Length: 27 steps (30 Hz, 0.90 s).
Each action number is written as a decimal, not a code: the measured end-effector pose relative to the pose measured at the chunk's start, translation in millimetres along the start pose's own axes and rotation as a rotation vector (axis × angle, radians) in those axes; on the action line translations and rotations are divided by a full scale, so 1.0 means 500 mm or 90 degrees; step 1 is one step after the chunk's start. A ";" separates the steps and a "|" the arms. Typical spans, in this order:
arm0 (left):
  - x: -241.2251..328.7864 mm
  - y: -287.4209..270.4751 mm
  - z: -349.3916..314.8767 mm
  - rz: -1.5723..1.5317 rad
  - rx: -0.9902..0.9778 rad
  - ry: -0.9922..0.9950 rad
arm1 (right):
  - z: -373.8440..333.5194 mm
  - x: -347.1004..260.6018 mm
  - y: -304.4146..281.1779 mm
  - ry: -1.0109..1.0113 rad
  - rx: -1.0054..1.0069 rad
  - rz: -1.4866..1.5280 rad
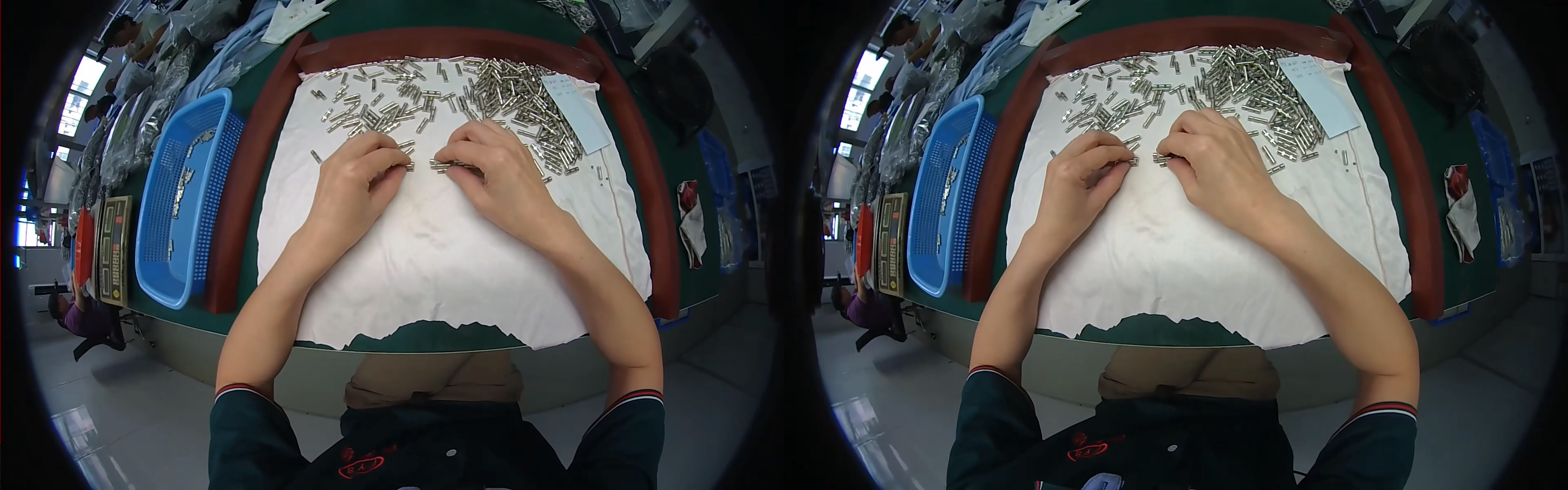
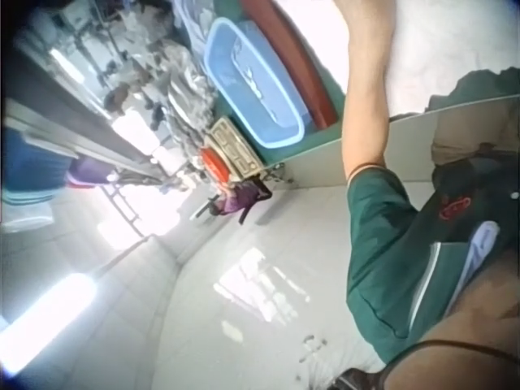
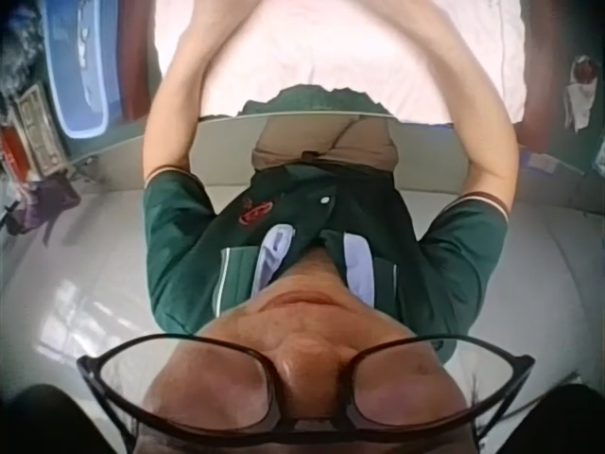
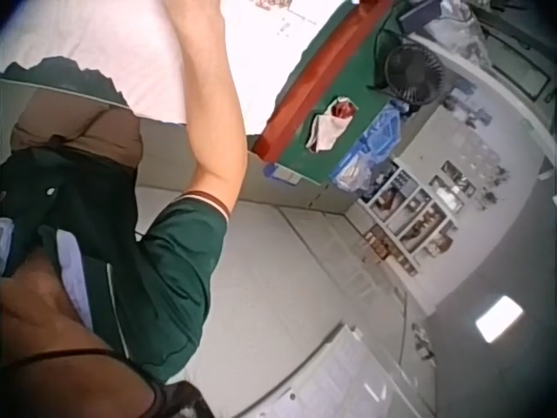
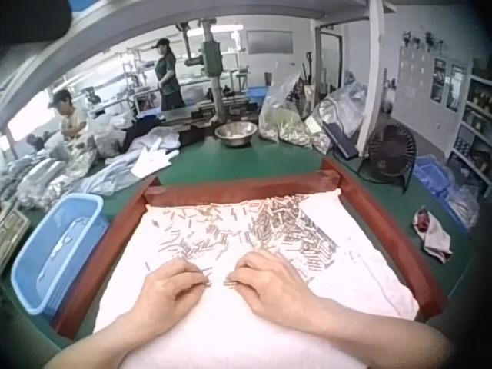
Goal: Sorting and arranging small cylindrical metal components into organized rows on a workstation cloth.
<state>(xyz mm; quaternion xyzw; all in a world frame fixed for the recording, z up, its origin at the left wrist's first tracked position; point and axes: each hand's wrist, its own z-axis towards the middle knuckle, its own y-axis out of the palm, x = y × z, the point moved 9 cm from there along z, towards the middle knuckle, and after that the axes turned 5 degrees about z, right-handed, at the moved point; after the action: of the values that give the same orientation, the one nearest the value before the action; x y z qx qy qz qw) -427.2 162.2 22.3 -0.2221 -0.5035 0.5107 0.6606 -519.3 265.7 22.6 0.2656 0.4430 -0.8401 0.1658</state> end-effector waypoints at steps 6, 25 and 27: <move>-0.010 0.016 0.010 -0.064 0.019 -0.039 | -0.010 -0.027 0.014 -0.046 -0.017 0.029; 0.034 -0.003 -0.016 -0.051 -0.030 0.047 | -0.016 -0.039 -0.010 0.000 -0.114 -0.060; 0.028 -0.004 -0.016 -0.054 -0.045 0.020 | -0.016 -0.037 -0.009 -0.002 -0.124 -0.068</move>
<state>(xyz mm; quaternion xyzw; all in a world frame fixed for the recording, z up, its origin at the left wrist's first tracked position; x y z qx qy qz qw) -419.7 175.7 26.8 -0.2320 -0.5199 0.4606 0.6810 -504.4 275.7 33.0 0.2232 0.5356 -0.8012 0.1465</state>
